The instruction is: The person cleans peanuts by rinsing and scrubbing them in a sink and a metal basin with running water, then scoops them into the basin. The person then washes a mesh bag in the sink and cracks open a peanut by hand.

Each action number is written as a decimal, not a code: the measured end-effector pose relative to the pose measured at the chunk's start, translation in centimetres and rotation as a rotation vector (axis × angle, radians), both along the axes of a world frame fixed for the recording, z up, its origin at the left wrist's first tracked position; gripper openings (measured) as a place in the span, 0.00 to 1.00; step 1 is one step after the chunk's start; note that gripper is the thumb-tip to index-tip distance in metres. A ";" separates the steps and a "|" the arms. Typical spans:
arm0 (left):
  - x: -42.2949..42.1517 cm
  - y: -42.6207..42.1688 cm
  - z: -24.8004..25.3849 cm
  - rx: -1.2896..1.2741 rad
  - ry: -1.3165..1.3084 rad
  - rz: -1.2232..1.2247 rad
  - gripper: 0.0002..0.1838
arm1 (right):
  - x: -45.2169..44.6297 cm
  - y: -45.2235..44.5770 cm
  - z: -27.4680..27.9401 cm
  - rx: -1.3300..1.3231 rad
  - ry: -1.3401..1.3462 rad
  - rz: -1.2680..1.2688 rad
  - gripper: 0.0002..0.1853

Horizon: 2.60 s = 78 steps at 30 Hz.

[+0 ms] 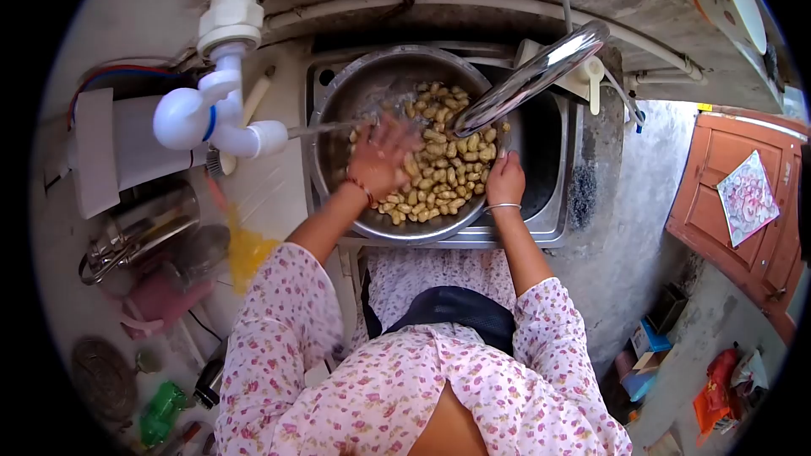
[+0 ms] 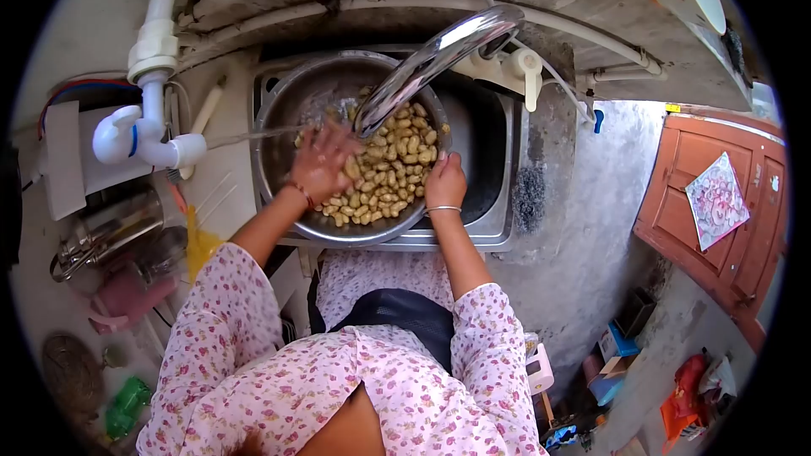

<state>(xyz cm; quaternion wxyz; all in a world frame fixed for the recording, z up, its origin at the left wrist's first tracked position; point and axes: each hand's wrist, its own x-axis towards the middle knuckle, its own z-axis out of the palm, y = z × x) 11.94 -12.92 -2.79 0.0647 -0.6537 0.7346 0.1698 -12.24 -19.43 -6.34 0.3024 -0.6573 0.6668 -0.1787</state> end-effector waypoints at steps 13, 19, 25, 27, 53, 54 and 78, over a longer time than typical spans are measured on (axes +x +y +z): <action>-2.4 -0.7 0.0 0.094 0.015 0.010 0.26 | 0.1 0.0 1.4 -0.034 -0.023 -0.009 0.11; -5.1 -1.0 -6.5 0.055 0.337 0.443 0.25 | 0.5 0.1 2.8 -0.052 0.029 -0.011 0.11; -3.8 1.0 1.0 -0.083 0.338 0.122 0.21 | 0.0 -0.1 2.4 -0.028 0.023 0.018 0.11; -2.6 0.7 1.8 -0.191 0.368 0.209 0.20 | -0.1 -0.1 1.9 -0.029 0.011 0.009 0.11; -6.6 -8.7 -9.9 -0.291 0.485 0.573 0.19 | -0.1 -0.1 1.0 0.070 0.061 0.004 0.13; -8.0 -7.3 -6.7 -0.219 0.387 0.476 0.19 | -0.3 -0.1 0.9 0.061 0.056 0.013 0.13; -5.8 0.3 -1.8 -0.052 -0.101 -0.332 0.30 | -0.3 -0.5 1.3 0.037 0.068 0.048 0.13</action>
